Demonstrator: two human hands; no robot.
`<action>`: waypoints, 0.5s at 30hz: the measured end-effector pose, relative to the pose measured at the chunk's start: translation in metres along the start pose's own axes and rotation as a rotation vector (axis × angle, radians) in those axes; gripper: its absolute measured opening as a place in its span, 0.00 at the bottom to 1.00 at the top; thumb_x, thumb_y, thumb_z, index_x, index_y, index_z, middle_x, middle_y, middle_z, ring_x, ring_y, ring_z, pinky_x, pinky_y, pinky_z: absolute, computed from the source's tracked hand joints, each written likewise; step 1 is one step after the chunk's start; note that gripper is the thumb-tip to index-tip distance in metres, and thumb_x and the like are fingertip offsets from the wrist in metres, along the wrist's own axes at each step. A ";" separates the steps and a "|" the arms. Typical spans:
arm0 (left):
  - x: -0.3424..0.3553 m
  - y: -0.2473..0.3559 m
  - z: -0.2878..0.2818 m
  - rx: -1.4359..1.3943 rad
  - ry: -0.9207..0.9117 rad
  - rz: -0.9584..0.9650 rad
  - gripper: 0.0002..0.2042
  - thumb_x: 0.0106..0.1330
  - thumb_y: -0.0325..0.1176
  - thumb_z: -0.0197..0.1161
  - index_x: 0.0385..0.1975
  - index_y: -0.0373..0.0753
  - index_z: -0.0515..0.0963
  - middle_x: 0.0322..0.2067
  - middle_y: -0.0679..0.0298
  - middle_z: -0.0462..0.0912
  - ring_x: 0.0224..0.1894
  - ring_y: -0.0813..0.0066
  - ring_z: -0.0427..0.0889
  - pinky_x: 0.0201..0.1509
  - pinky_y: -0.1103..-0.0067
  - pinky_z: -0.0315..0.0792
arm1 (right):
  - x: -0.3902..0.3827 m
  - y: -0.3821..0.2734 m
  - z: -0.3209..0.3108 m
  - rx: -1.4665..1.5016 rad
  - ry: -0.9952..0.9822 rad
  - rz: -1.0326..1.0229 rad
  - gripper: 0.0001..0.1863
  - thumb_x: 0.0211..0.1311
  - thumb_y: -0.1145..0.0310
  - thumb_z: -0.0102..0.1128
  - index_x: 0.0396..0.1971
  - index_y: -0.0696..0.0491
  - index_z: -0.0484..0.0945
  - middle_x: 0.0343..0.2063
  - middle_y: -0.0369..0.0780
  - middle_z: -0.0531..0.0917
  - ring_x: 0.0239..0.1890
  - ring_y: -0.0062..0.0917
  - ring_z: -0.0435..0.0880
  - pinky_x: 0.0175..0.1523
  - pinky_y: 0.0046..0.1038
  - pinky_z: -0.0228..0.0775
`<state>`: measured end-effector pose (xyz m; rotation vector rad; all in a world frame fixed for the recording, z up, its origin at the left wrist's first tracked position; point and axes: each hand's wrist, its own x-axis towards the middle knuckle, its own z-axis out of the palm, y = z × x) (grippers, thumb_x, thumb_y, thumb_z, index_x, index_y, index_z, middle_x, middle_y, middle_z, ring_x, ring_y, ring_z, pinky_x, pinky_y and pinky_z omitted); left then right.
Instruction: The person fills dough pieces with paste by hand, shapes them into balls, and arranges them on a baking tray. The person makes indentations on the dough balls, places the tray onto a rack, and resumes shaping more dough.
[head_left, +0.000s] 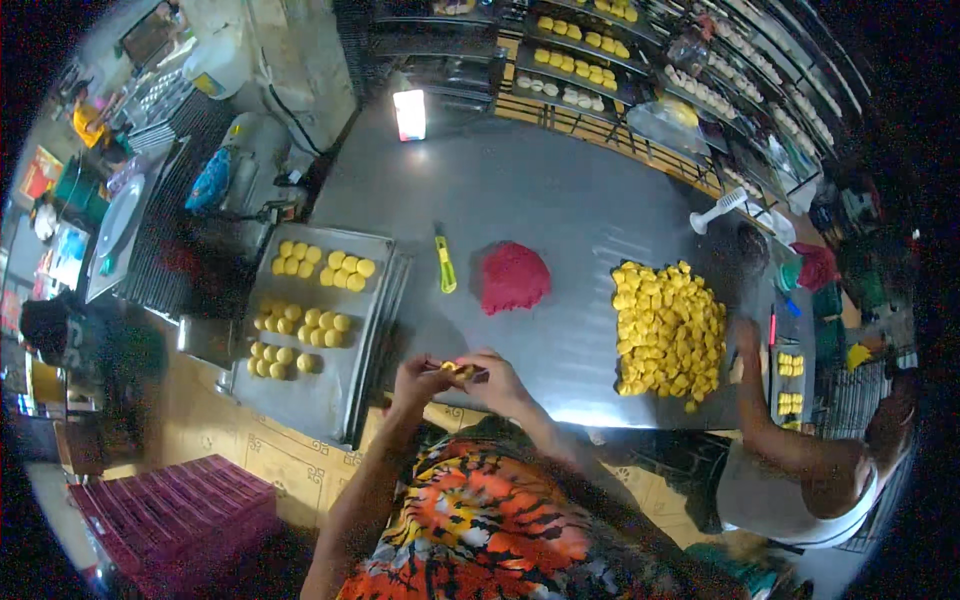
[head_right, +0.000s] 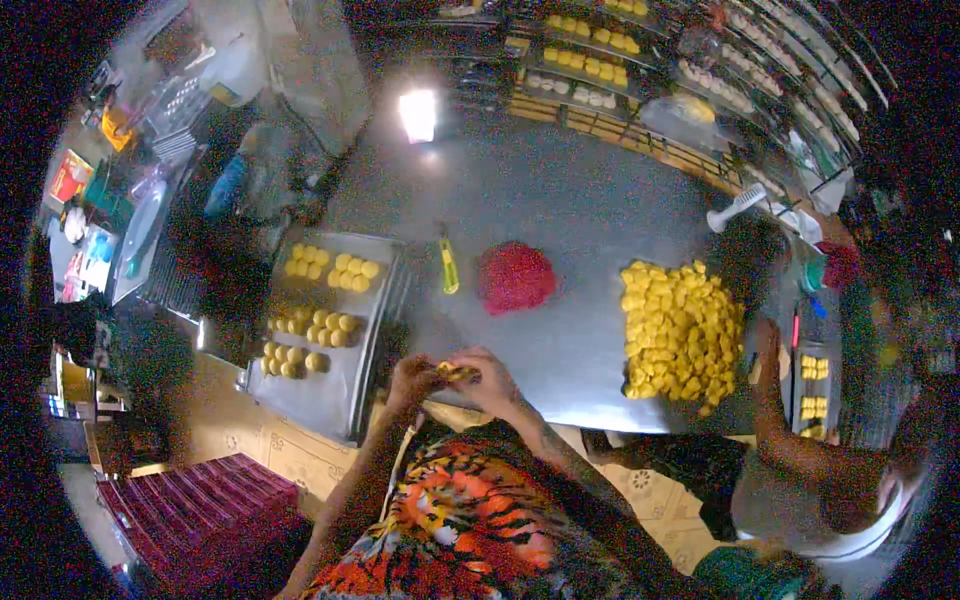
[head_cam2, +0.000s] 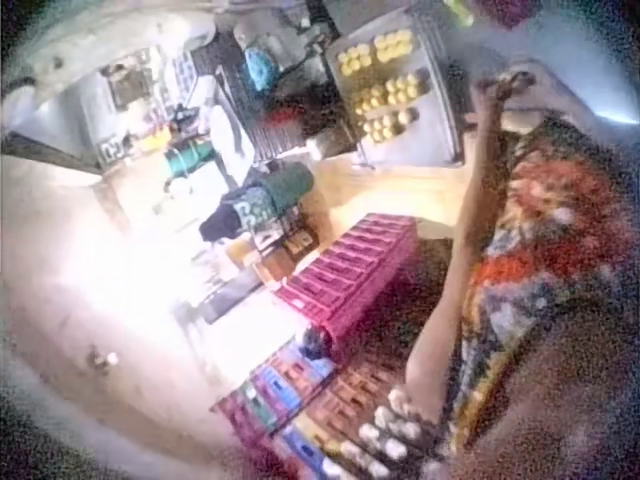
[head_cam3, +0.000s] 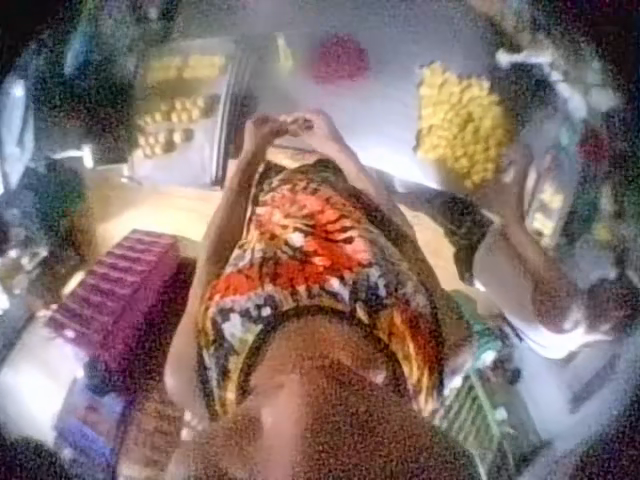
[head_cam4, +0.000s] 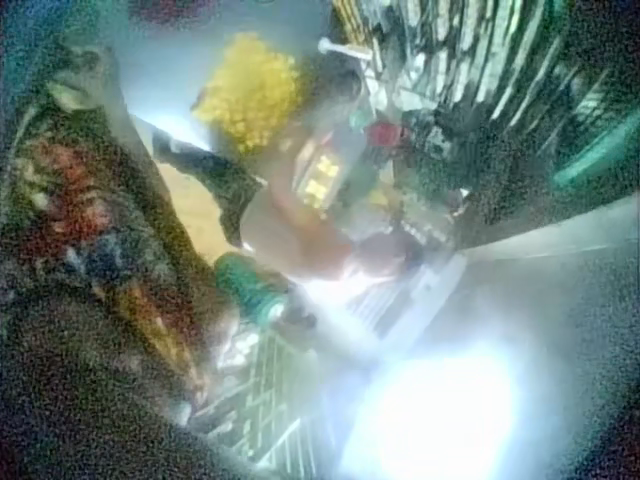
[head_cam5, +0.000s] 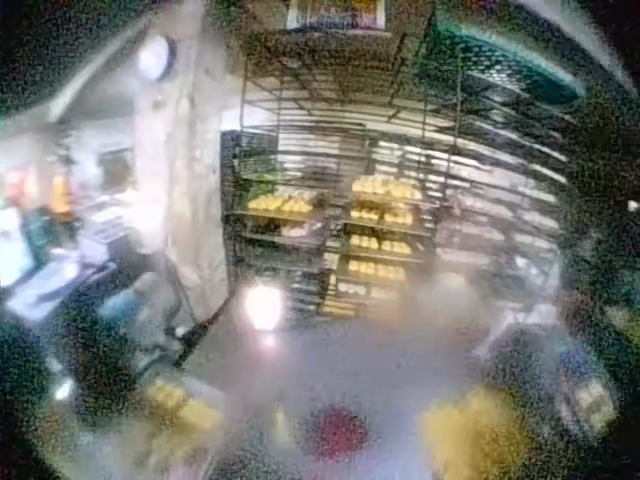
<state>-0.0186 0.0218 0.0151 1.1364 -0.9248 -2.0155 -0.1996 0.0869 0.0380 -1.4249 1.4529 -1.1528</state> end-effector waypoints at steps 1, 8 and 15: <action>-0.006 0.000 0.005 0.025 0.008 -0.077 0.07 0.59 0.25 0.68 0.33 0.29 0.78 0.30 0.57 0.84 0.33 0.71 0.85 0.39 0.77 0.81 | -0.001 0.010 -0.004 0.004 -0.015 -0.002 0.17 0.53 0.77 0.66 0.45 0.57 0.81 0.35 0.42 0.82 0.43 0.28 0.81 0.45 0.26 0.74; -0.046 -0.028 0.030 0.595 0.092 0.219 0.09 0.62 0.30 0.62 0.36 0.30 0.82 0.37 0.58 0.86 0.37 0.74 0.83 0.41 0.79 0.76 | -0.008 0.032 -0.019 -0.115 -0.199 0.097 0.09 0.56 0.72 0.68 0.37 0.56 0.84 0.33 0.43 0.81 0.37 0.32 0.81 0.40 0.30 0.72; -0.047 -0.028 0.003 0.860 0.138 0.274 0.17 0.58 0.19 0.57 0.47 0.38 0.77 0.39 0.51 0.83 0.39 0.54 0.85 0.40 0.70 0.77 | -0.008 0.014 0.017 -0.226 -0.279 0.035 0.13 0.59 0.63 0.61 0.40 0.54 0.83 0.39 0.48 0.80 0.44 0.42 0.78 0.47 0.35 0.69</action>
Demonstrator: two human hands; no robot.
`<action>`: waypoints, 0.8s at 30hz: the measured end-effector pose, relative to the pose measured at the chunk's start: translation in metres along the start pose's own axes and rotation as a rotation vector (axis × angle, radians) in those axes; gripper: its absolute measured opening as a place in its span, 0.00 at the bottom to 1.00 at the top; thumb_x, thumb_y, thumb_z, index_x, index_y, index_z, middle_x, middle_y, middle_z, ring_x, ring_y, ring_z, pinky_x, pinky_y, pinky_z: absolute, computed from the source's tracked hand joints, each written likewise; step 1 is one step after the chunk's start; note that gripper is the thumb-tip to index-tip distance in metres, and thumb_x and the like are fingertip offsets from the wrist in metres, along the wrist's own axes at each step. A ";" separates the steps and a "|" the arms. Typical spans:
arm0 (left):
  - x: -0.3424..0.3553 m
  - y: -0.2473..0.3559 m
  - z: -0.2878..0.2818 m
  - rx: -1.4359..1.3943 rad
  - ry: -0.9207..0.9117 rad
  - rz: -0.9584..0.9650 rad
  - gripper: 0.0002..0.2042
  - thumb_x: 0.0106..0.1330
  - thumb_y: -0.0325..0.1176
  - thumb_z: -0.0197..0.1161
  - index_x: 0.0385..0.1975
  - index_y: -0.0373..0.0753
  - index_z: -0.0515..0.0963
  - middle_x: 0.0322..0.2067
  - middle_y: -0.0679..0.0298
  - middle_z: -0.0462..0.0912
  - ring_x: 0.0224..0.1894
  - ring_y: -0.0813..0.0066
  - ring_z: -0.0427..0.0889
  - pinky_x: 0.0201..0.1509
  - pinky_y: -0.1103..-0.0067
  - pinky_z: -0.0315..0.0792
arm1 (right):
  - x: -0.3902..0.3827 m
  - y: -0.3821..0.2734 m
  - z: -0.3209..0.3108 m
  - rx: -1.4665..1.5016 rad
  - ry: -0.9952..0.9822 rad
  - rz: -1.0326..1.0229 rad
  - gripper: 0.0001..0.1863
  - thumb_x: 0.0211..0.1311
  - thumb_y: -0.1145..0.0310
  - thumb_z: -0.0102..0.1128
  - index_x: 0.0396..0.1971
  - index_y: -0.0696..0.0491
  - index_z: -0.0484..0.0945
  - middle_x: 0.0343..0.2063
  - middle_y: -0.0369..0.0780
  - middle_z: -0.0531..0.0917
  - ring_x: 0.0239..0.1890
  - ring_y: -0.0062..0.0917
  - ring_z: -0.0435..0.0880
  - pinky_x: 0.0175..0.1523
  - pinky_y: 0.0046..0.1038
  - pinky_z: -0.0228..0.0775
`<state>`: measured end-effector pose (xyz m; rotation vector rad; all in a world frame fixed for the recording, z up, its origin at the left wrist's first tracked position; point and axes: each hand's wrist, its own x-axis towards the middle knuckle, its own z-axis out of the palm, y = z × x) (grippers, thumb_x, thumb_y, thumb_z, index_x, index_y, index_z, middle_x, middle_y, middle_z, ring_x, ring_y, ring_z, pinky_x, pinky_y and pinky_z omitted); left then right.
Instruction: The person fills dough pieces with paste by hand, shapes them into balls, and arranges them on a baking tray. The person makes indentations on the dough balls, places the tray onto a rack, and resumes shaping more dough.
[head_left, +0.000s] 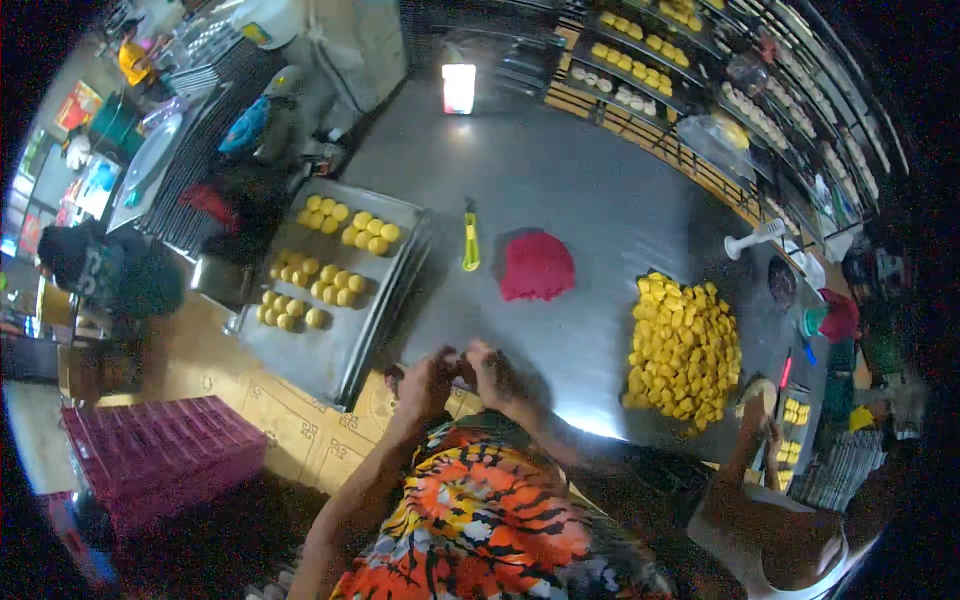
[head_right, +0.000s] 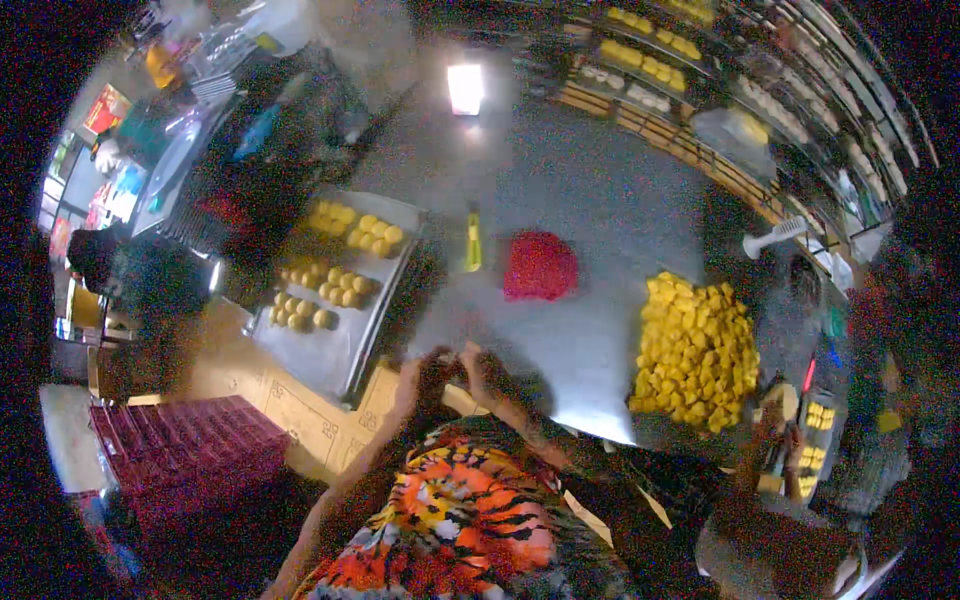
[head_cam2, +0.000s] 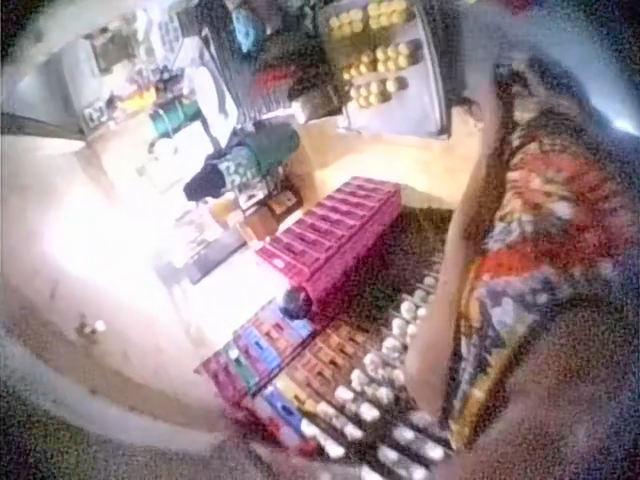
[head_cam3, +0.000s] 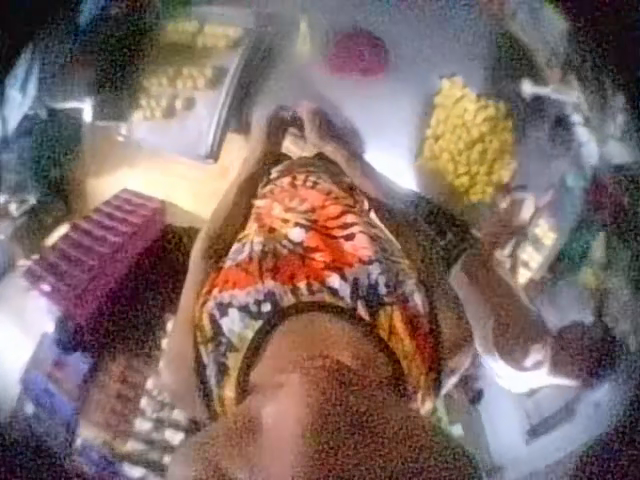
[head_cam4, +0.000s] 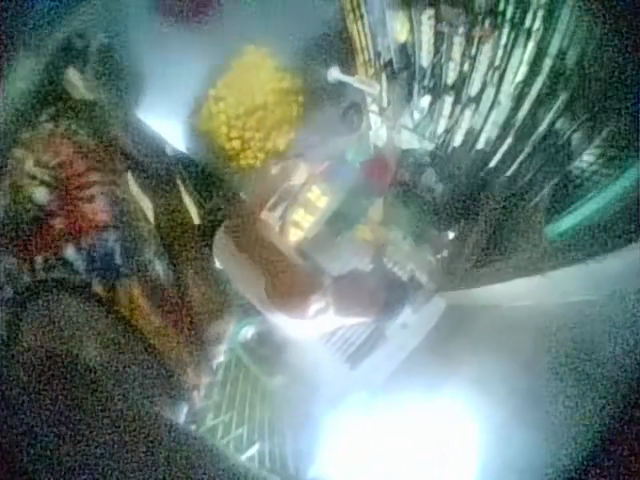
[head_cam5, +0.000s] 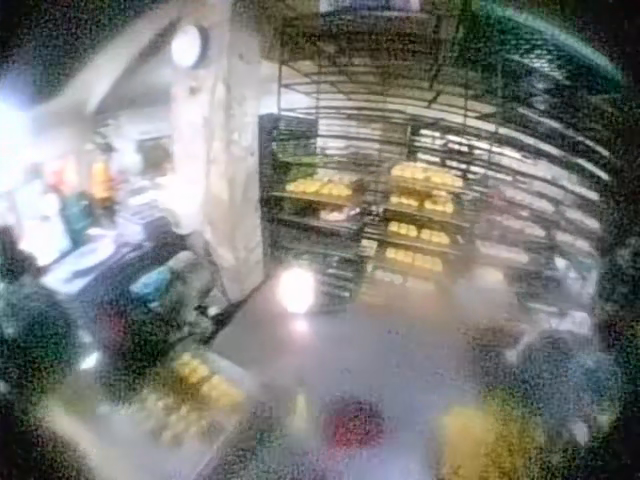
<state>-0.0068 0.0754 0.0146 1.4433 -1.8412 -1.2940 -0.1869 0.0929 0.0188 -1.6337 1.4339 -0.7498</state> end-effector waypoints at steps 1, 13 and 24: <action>0.006 0.018 -0.004 -0.207 0.039 -0.048 0.18 0.58 0.19 0.57 0.49 0.39 0.77 0.40 0.50 0.83 0.40 0.53 0.84 0.40 0.70 0.77 | 0.001 -0.006 0.005 0.017 0.007 0.070 0.13 0.61 0.62 0.59 0.40 0.54 0.82 0.39 0.48 0.79 0.44 0.42 0.77 0.48 0.35 0.69; -0.015 -0.059 -0.126 -0.692 0.138 -0.380 0.17 0.67 0.33 0.64 0.50 0.28 0.78 0.41 0.61 0.85 0.40 0.78 0.81 0.45 0.83 0.74 | 0.091 -0.042 0.127 0.251 0.161 -0.005 0.08 0.59 0.79 0.62 0.39 0.60 0.83 0.31 0.43 0.84 0.33 0.28 0.85 0.38 0.25 0.77; -0.003 -0.125 -0.208 0.312 0.565 0.052 0.14 0.66 0.23 0.58 0.51 0.35 0.79 0.50 0.50 0.82 0.55 0.56 0.79 0.61 0.66 0.70 | 0.061 -0.043 0.080 0.623 -0.179 0.366 0.16 0.68 0.76 0.54 0.55 0.58 0.74 0.38 0.38 0.81 0.34 0.20 0.82 0.37 0.24 0.81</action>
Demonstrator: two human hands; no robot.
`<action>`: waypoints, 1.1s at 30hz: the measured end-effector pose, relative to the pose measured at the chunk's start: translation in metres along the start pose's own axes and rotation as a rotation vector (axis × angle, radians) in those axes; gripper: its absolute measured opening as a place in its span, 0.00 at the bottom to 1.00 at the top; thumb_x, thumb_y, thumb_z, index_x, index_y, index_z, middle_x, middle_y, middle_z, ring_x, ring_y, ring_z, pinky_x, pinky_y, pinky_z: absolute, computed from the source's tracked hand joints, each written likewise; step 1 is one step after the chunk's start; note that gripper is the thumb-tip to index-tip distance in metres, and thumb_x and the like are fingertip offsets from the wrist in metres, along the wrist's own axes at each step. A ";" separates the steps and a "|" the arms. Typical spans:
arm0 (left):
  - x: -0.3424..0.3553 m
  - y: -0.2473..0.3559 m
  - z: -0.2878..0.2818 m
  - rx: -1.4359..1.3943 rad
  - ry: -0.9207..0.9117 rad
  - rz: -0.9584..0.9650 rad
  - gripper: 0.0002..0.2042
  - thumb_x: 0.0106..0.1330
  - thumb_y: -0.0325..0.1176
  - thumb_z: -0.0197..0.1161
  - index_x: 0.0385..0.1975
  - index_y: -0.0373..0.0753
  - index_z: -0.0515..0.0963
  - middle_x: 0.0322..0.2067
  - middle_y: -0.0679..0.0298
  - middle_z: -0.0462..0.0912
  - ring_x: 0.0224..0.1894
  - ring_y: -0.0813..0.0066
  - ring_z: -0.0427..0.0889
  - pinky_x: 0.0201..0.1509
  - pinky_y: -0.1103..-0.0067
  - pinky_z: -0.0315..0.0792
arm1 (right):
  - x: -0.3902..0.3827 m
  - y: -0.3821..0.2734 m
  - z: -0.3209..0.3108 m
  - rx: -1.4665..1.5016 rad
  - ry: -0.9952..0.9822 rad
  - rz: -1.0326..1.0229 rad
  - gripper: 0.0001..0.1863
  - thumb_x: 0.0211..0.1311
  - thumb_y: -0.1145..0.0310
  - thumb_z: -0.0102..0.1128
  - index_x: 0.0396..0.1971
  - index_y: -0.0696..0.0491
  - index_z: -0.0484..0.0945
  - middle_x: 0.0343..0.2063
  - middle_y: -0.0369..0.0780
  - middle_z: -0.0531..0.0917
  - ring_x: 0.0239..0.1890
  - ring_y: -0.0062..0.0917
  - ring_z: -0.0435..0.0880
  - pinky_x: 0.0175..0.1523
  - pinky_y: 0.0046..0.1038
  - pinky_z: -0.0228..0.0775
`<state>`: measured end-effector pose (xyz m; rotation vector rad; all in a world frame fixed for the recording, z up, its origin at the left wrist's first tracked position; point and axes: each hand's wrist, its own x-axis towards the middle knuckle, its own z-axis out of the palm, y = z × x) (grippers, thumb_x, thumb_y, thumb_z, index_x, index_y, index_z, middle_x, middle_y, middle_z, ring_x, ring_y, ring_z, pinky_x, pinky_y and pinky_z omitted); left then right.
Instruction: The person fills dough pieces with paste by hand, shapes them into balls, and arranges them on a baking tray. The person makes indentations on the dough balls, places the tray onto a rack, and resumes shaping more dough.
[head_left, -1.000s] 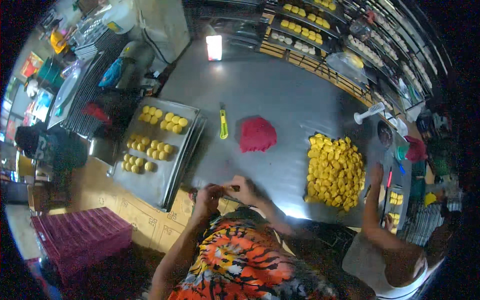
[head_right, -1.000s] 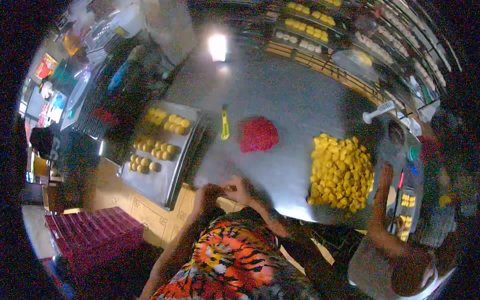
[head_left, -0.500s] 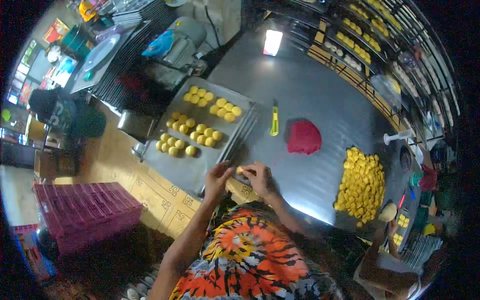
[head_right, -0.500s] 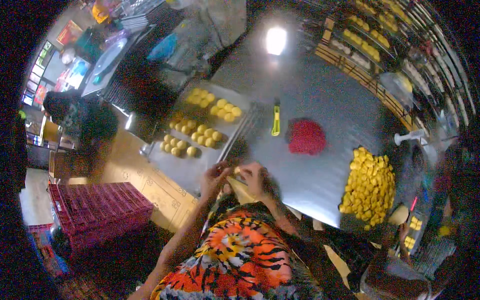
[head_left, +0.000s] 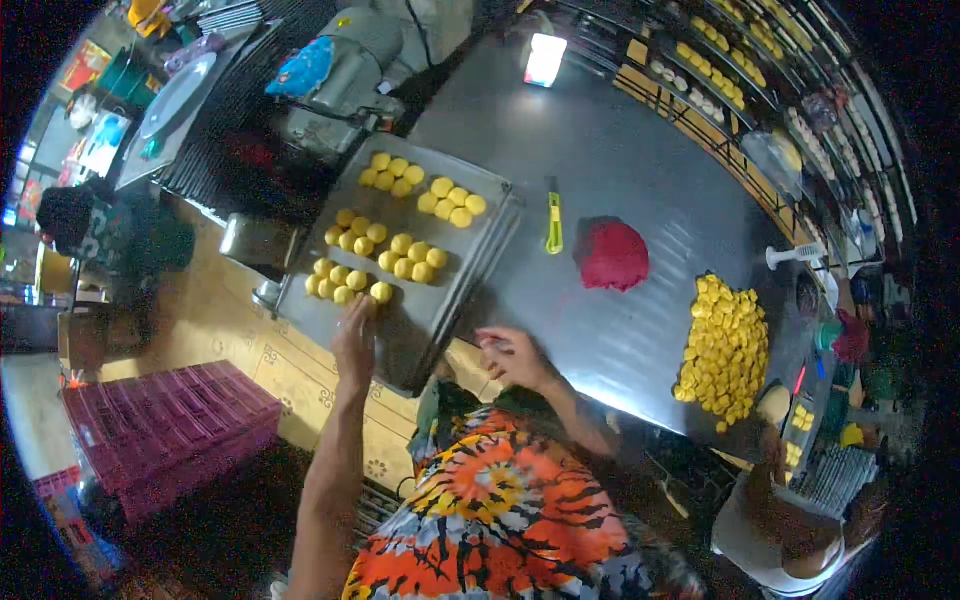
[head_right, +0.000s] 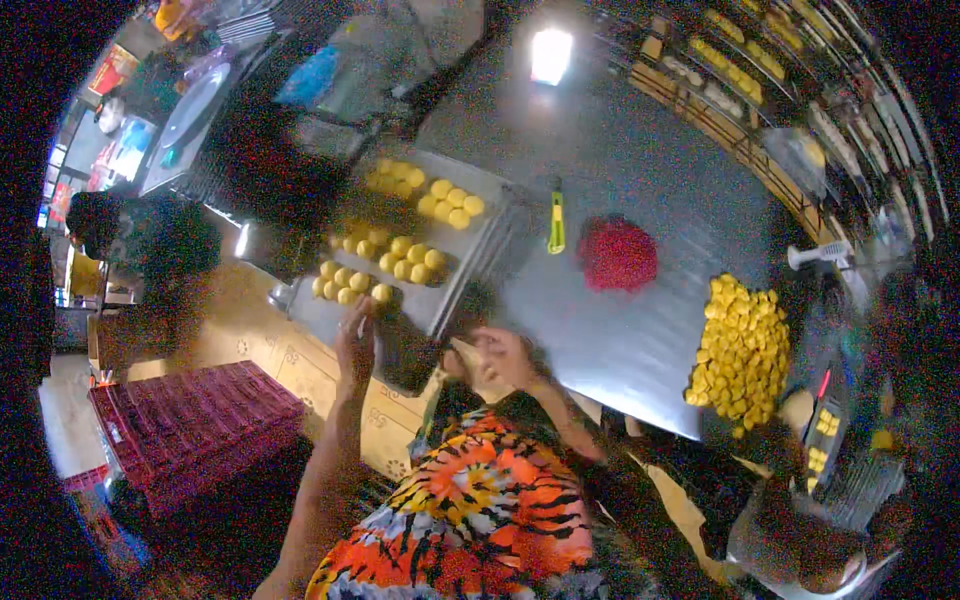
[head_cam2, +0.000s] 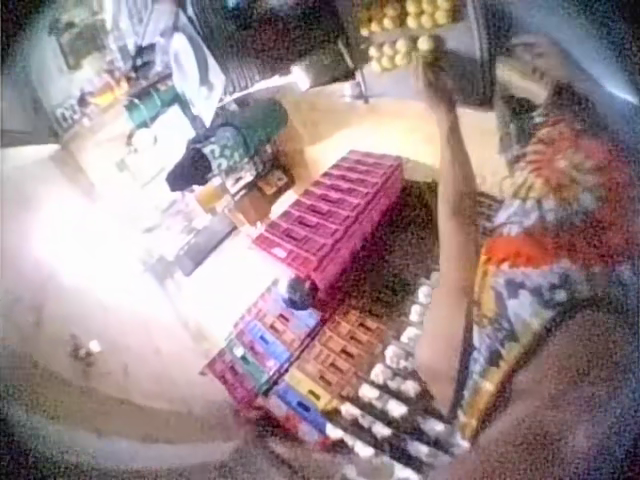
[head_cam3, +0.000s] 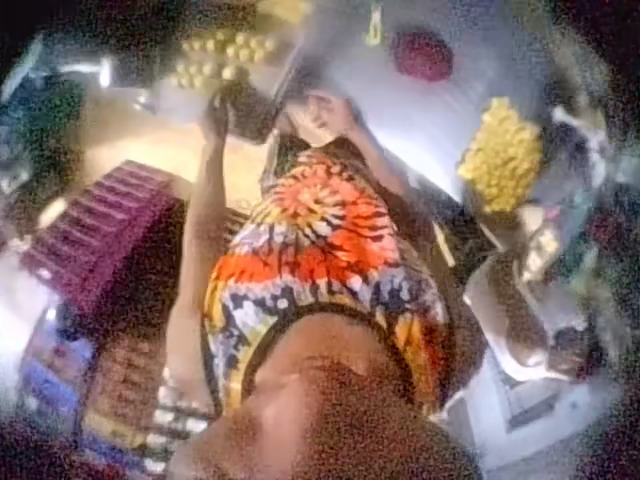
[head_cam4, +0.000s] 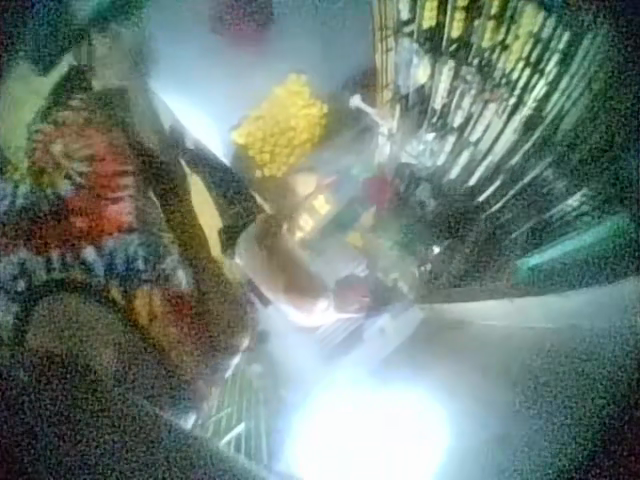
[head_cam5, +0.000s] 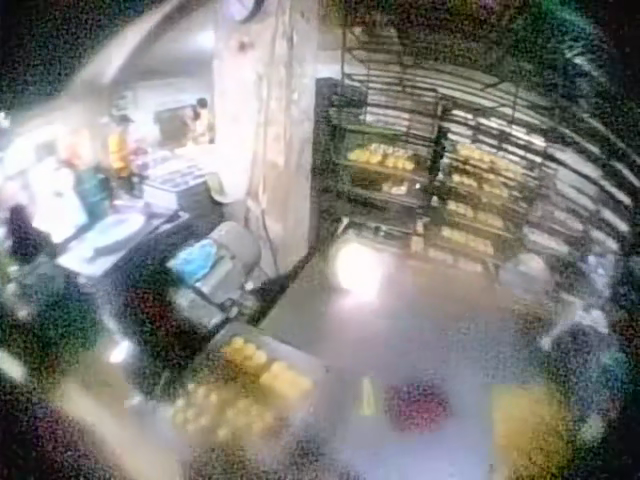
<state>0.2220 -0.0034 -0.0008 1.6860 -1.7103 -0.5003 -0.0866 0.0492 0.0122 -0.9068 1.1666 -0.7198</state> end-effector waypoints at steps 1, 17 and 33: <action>-0.001 0.006 0.004 -0.066 0.003 0.077 0.15 0.66 0.23 0.57 0.52 0.36 0.78 0.52 0.50 0.80 0.57 0.53 0.77 0.61 0.65 0.70 | -0.014 0.009 -0.019 -0.069 0.023 -0.004 0.16 0.69 0.75 0.54 0.55 0.58 0.75 0.36 0.37 0.81 0.33 0.19 0.82 0.36 0.22 0.80; -0.046 0.059 0.037 -0.591 -0.085 -0.078 0.19 0.71 0.23 0.52 0.61 0.30 0.69 0.62 0.51 0.71 0.66 0.64 0.68 0.68 0.70 0.65 | -0.249 0.095 -0.282 -1.654 1.089 -0.140 0.18 0.69 0.57 0.52 0.45 0.55 0.81 0.39 0.46 0.83 0.44 0.34 0.81 0.48 0.38 0.74; -0.021 0.152 0.165 -0.793 -0.951 -0.445 0.16 0.63 0.30 0.67 0.47 0.28 0.77 0.40 0.60 0.84 0.39 0.75 0.82 0.47 0.79 0.76 | -0.032 0.058 -0.193 -0.354 0.866 -0.272 0.14 0.60 0.73 0.62 0.47 0.56 0.80 0.36 0.42 0.84 0.36 0.29 0.83 0.40 0.32 0.74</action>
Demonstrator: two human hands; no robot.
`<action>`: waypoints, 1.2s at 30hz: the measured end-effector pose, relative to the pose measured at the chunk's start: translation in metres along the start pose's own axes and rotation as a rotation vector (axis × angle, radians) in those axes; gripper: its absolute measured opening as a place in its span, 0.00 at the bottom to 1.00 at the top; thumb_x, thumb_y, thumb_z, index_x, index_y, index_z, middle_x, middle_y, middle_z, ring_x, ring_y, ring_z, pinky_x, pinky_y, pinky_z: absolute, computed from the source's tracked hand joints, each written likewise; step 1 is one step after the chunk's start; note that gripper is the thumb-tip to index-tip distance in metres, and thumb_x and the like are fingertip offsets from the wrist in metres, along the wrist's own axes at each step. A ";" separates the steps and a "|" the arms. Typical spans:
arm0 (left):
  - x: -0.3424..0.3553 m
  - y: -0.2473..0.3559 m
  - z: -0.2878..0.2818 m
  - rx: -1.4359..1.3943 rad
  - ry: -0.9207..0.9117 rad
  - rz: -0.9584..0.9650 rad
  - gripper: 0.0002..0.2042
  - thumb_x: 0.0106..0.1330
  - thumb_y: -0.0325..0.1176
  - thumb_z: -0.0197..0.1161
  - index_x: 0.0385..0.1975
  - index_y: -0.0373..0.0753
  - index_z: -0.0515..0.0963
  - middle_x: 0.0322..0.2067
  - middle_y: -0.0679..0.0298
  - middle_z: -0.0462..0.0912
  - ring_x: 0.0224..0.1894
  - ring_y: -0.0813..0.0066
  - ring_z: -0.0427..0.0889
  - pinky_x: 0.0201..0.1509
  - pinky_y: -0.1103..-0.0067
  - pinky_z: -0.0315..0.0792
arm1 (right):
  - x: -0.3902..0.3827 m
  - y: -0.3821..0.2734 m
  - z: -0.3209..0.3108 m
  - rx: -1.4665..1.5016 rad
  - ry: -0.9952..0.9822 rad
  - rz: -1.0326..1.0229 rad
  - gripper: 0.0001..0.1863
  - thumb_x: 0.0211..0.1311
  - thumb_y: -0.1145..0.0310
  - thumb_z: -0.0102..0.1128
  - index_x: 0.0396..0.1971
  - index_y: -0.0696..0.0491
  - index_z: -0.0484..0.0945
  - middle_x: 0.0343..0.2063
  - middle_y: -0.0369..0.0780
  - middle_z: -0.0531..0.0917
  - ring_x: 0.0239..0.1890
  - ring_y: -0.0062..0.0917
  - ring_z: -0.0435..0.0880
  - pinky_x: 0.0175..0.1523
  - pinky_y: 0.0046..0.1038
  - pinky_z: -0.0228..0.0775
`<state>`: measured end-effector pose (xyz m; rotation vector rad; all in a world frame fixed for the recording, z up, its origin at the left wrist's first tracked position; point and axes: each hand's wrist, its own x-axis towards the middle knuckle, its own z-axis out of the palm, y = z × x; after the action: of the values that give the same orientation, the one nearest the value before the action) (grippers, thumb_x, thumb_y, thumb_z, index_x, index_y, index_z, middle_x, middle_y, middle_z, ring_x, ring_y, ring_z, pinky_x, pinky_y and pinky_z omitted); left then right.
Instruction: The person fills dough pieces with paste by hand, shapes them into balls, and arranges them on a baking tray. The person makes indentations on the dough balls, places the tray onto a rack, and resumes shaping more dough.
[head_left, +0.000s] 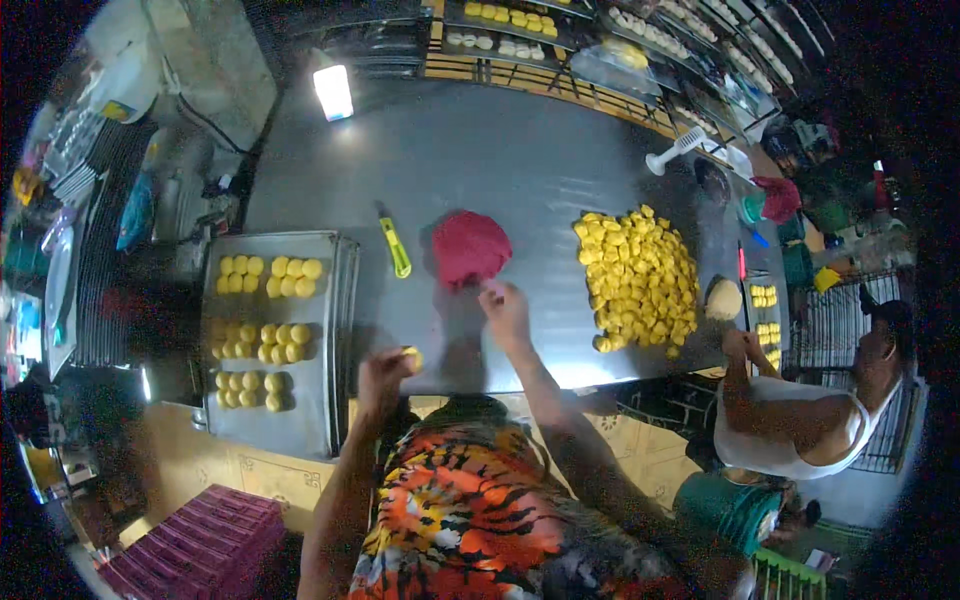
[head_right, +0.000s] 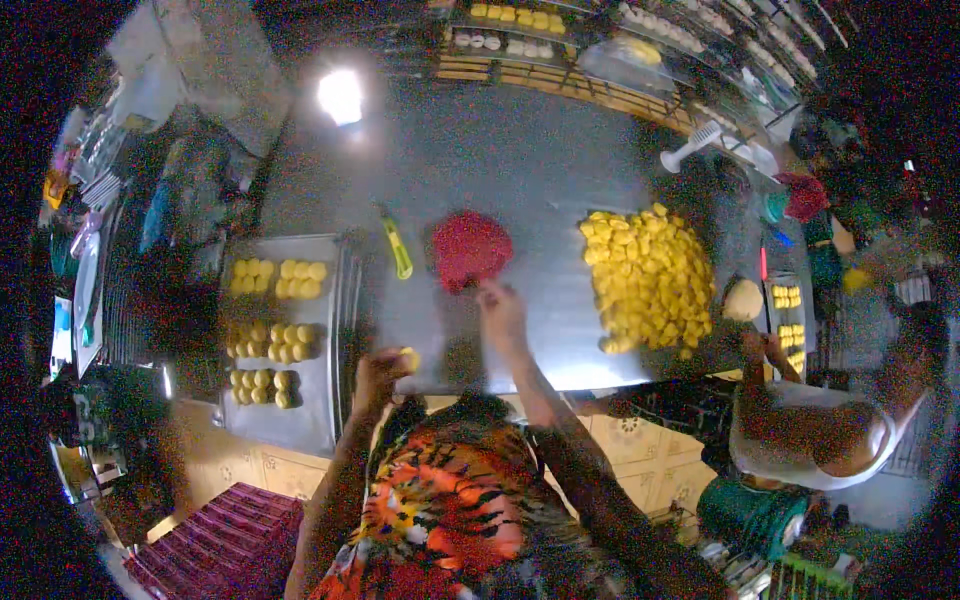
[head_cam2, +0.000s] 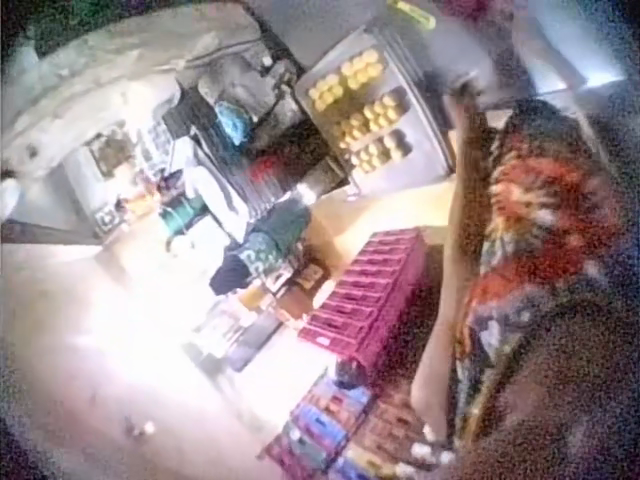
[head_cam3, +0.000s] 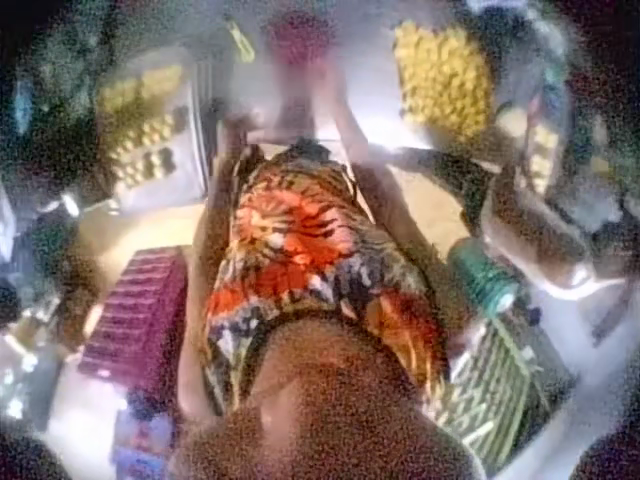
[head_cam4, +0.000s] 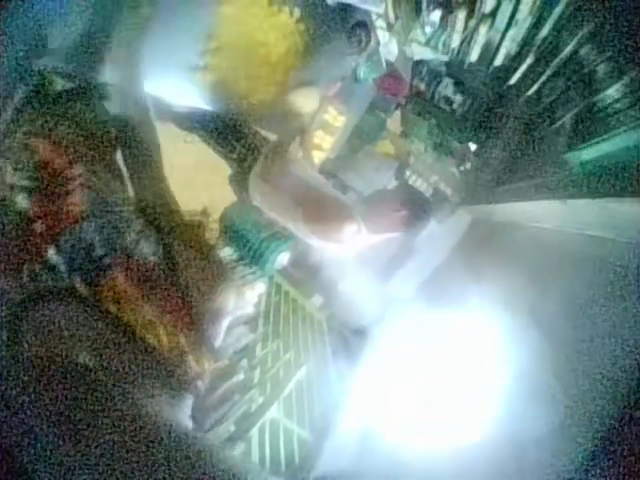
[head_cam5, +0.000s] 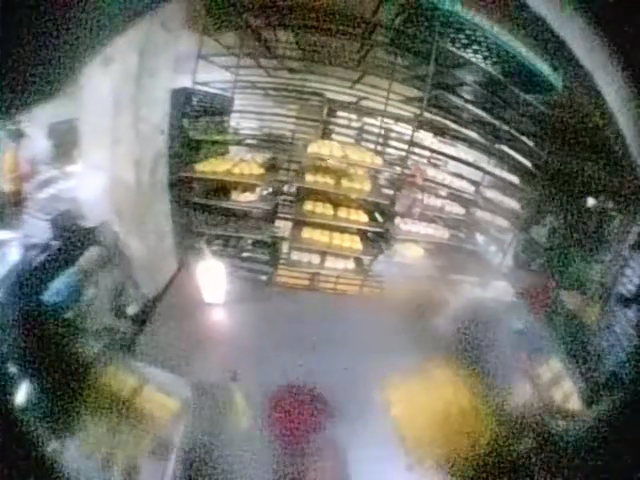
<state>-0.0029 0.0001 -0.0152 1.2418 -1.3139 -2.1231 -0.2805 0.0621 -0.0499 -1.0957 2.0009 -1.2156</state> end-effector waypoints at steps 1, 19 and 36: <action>-0.011 -0.002 -0.019 -0.002 0.019 -0.003 0.16 0.63 0.30 0.67 0.47 0.28 0.77 0.40 0.60 0.84 0.39 0.75 0.82 0.47 0.79 0.76 | 0.014 -0.019 0.003 -0.186 0.138 0.002 0.16 0.58 0.72 0.64 0.47 0.56 0.80 0.34 0.43 0.83 0.36 0.33 0.82 0.40 0.34 0.74; -0.047 0.006 0.034 0.155 0.285 0.128 0.16 0.64 0.37 0.67 0.38 0.27 0.80 0.30 0.59 0.85 0.31 0.75 0.83 0.36 0.78 0.77 | 0.037 0.016 0.006 -0.442 0.314 -0.060 0.12 0.55 0.65 0.67 0.36 0.57 0.82 0.31 0.44 0.85 0.37 0.39 0.82 0.46 0.37 0.73; 0.032 0.019 0.066 0.023 0.014 0.108 0.14 0.66 0.36 0.65 0.43 0.30 0.80 0.37 0.59 0.83 0.36 0.72 0.81 0.40 0.77 0.76 | -0.076 -0.060 0.006 0.255 -0.474 0.027 0.11 0.62 0.64 0.62 0.41 0.51 0.84 0.37 0.43 0.86 0.42 0.32 0.83 0.48 0.31 0.73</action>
<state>-0.0775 0.0046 -0.0027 1.1646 -1.3710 -2.0266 -0.2146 0.1085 0.0045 -1.1000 1.4572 -1.0428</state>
